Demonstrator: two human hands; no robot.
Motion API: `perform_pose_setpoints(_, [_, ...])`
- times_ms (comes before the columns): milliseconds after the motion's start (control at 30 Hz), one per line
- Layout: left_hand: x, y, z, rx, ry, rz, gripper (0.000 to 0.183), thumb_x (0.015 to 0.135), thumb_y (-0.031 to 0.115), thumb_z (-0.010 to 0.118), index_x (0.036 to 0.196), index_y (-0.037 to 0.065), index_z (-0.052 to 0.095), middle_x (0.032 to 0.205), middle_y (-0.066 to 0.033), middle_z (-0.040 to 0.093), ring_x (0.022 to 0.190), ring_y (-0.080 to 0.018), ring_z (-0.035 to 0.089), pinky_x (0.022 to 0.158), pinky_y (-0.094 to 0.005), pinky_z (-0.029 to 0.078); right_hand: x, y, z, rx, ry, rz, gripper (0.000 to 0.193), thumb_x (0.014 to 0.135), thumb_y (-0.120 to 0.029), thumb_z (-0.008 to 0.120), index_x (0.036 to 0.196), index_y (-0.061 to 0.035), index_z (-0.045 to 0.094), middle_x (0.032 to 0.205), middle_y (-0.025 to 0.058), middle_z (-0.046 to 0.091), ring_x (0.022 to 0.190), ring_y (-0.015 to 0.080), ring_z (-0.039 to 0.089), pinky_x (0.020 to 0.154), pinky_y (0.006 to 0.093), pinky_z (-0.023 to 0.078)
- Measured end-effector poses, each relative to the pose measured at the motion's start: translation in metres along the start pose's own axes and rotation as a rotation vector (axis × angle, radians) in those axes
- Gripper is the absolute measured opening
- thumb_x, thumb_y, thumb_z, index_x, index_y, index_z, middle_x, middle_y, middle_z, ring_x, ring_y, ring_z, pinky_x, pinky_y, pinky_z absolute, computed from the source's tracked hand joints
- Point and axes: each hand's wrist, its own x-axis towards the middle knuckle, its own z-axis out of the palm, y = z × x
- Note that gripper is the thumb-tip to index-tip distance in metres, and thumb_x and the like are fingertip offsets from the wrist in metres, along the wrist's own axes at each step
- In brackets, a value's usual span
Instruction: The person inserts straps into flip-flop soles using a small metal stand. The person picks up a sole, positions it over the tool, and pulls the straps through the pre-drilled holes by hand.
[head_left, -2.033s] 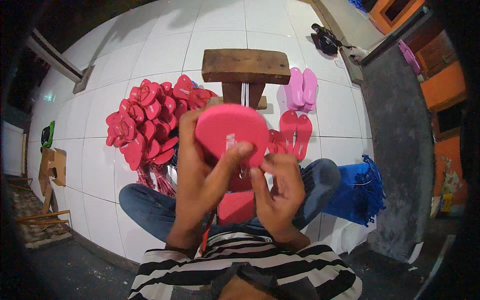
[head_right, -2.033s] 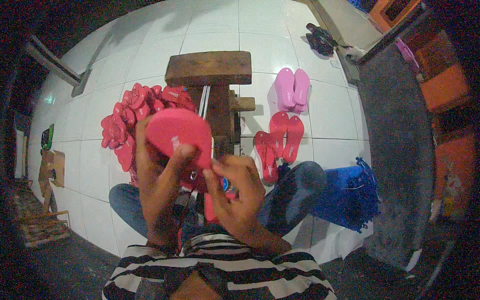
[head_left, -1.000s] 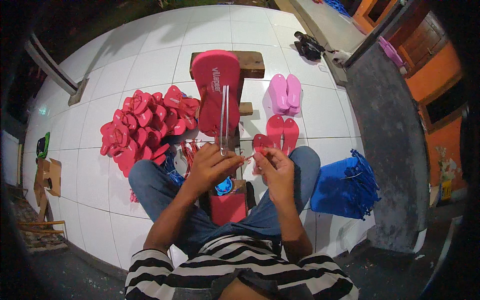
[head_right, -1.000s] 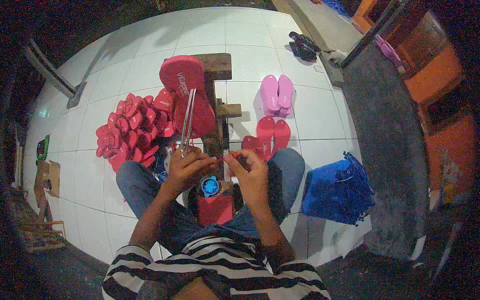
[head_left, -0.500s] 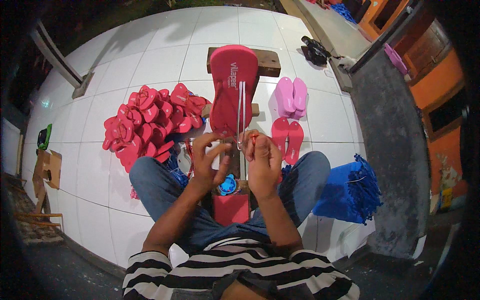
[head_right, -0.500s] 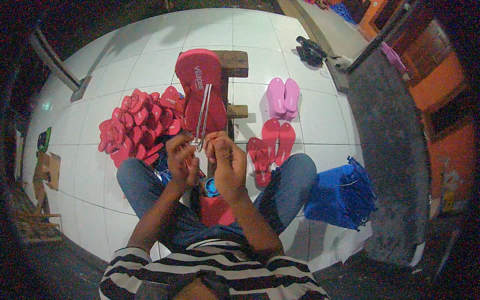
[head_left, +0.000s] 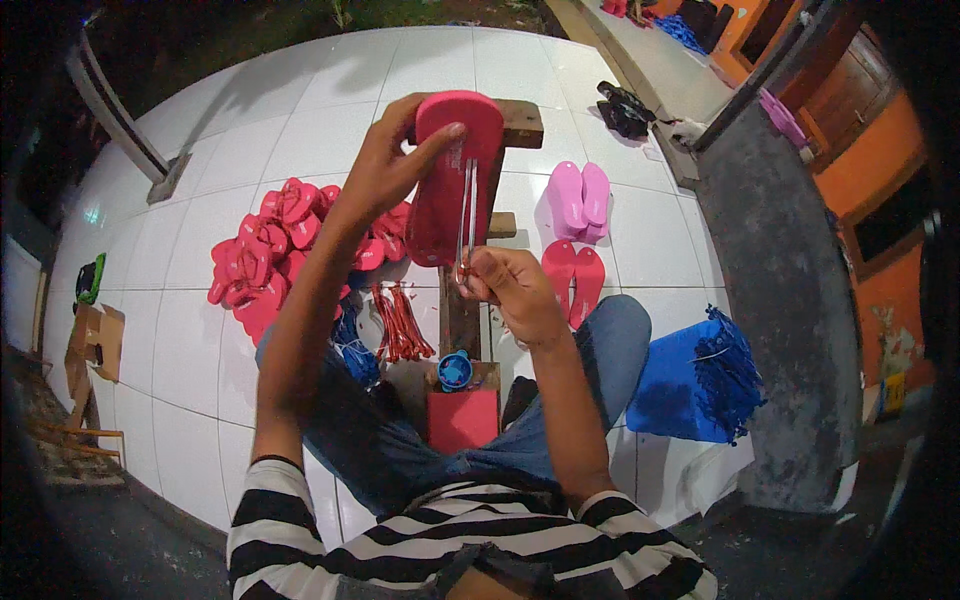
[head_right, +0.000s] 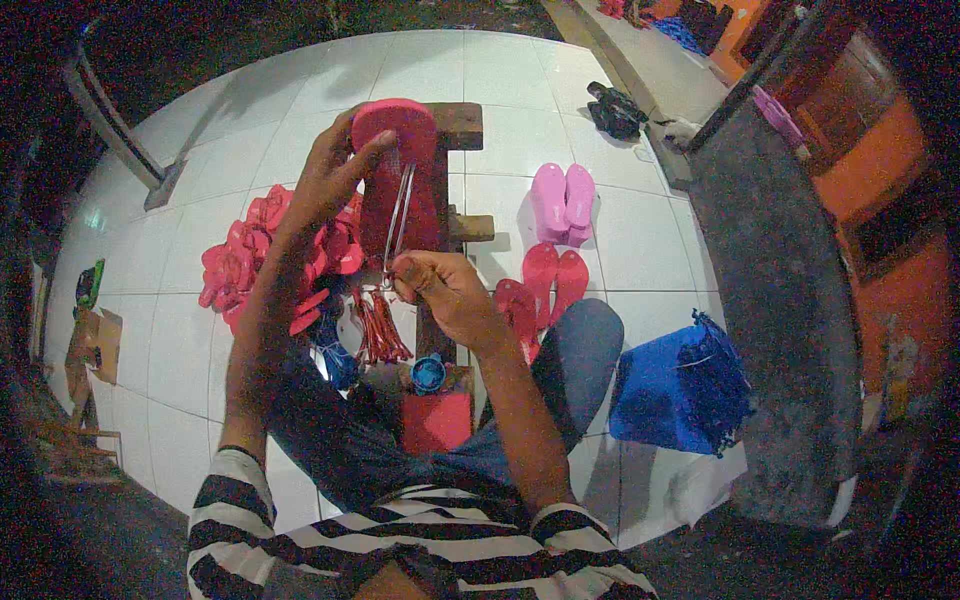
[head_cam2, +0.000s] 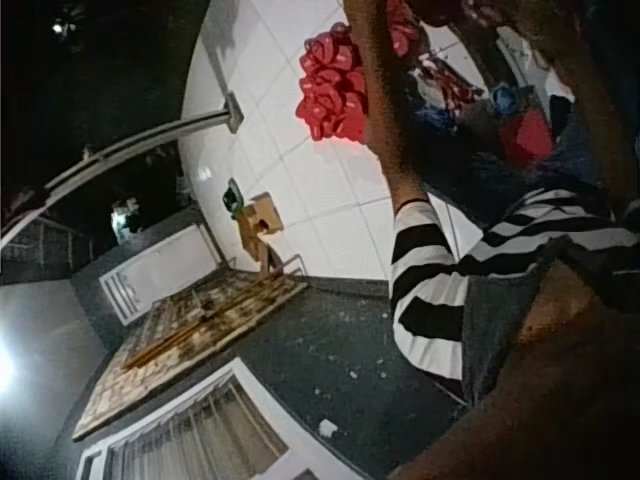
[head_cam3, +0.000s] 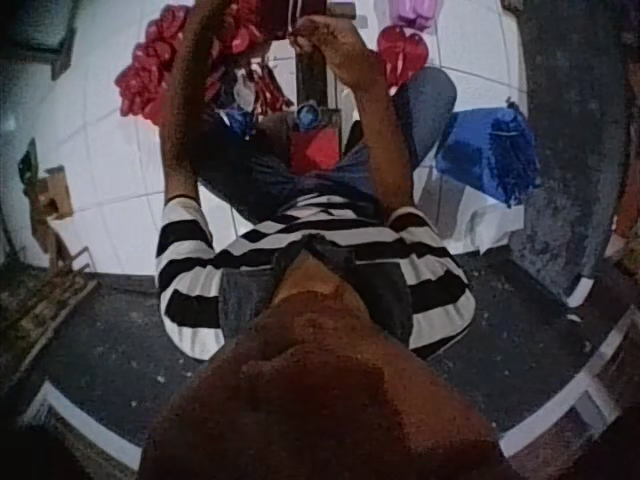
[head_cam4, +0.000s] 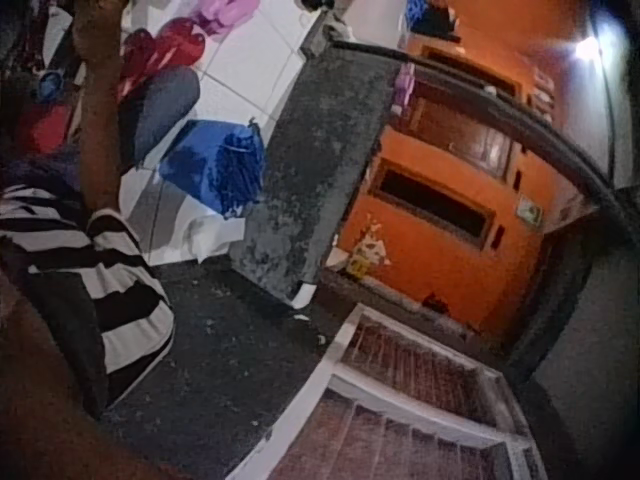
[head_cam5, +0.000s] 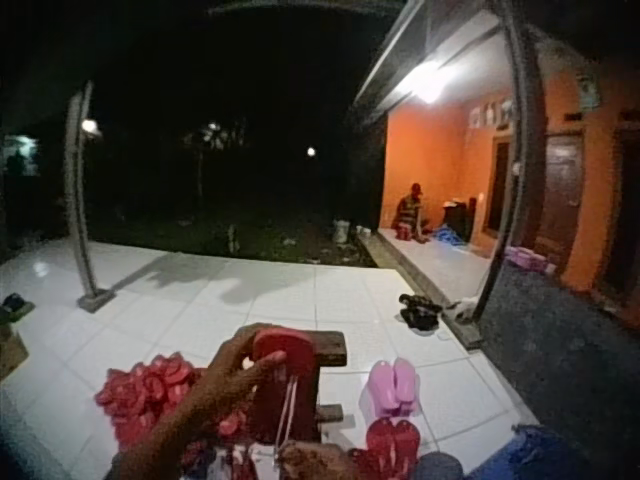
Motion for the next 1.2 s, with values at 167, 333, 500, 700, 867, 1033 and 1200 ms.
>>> perform_pose_setpoints(167, [-0.005, -0.013, 0.014, -0.002, 0.152, 0.193, 0.037, 0.083, 0.019, 0.067, 0.115, 0.003, 0.059, 0.112, -0.0145, 0.062, 0.119, -0.0287, 0.049, 0.099, -0.039, 0.037, 0.005, 0.015, 0.003, 0.356, 0.002, -0.016, 0.05, 0.095, -0.046, 0.045, 0.072, -0.0024, 0.052, 0.068, 0.0015, 0.045, 0.063, 0.0079, 0.04, 0.06, 0.0232, 0.031])
perform_pose_setpoints(333, [-0.028, 0.014, 0.013, 0.551, 0.203, 0.443, 0.033, 0.08, 0.013, 0.067, 0.111, 0.005, 0.061, 0.11, -0.0089, 0.064, 0.12, -0.0296, 0.047, 0.1, -0.0422, 0.033, -0.006, 0.0, 0.002, 0.131, 0.064, 0.05, 0.048, 0.095, -0.044, 0.047, 0.073, -0.0016, 0.053, 0.073, 0.0041, 0.051, 0.067, 0.0089, 0.043, 0.06, 0.0234, 0.035])
perform_pose_setpoints(500, [-0.048, 0.017, 0.021, 0.462, 0.206, 0.333, 0.026, 0.082, 0.007, 0.062, 0.108, 0.003, 0.061, 0.103, -0.0116, 0.065, 0.09, -0.0251, 0.063, 0.085, -0.0368, 0.045, -0.007, -0.01, 0.005, -0.292, 0.269, -0.169, 0.034, 0.098, -0.032, 0.047, 0.094, 0.0005, 0.056, 0.086, 0.0066, 0.055, 0.079, 0.0144, 0.051, 0.073, 0.0265, 0.043])
perform_pose_setpoints(700, [-0.041, 0.003, 0.037, -0.039, 0.259, 0.234, 0.027, 0.092, 0.012, 0.057, 0.114, 0.001, 0.047, 0.097, -0.0077, 0.06, 0.091, -0.0118, 0.058, 0.08, -0.0262, 0.046, 0.037, -0.009, -0.006, -0.474, 0.639, -0.391, 0.032, 0.098, -0.028, 0.046, 0.119, -0.0035, 0.052, 0.108, 0.013, 0.047, 0.097, 0.0222, 0.05, 0.09, 0.0346, 0.041])
perform_pose_setpoints(867, [-0.044, 0.001, 0.039, -0.253, 0.25, 0.121, 0.023, 0.096, 0.016, 0.052, 0.113, 0.001, 0.049, 0.097, -0.0044, 0.059, 0.087, -0.0079, 0.054, 0.077, -0.0231, 0.044, 0.058, -0.005, -0.02, -0.467, 0.556, -0.365, 0.037, 0.099, -0.031, 0.044, 0.125, -0.0047, 0.048, 0.11, 0.0131, 0.042, 0.1, 0.0234, 0.048, 0.093, 0.0362, 0.04])
perform_pose_setpoints(1033, [-0.06, 0.004, 0.043, -0.261, 0.298, 0.109, 0.024, 0.097, 0.022, 0.049, 0.111, 0.002, 0.052, 0.097, -0.0036, 0.06, 0.087, -0.0075, 0.054, 0.077, -0.0228, 0.045, 0.042, -0.007, 0.005, -0.398, 0.554, -0.207, 0.044, 0.1, -0.038, 0.037, 0.123, -0.0032, 0.048, 0.118, 0.0154, 0.044, 0.114, 0.0278, 0.046, 0.1, 0.0382, 0.035])
perform_pose_setpoints(1200, [-0.066, 0.022, 0.053, -0.297, 0.297, 0.076, 0.024, 0.094, 0.017, 0.056, 0.111, 0.001, 0.052, 0.097, -0.0051, 0.062, 0.086, -0.0087, 0.056, 0.075, -0.0234, 0.046, 0.032, -0.024, 0.013, -0.223, 0.466, -0.292, 0.041, 0.101, -0.036, 0.036, 0.125, -0.0048, 0.047, 0.122, 0.0143, 0.05, 0.113, 0.0247, 0.048, 0.099, 0.0364, 0.036])
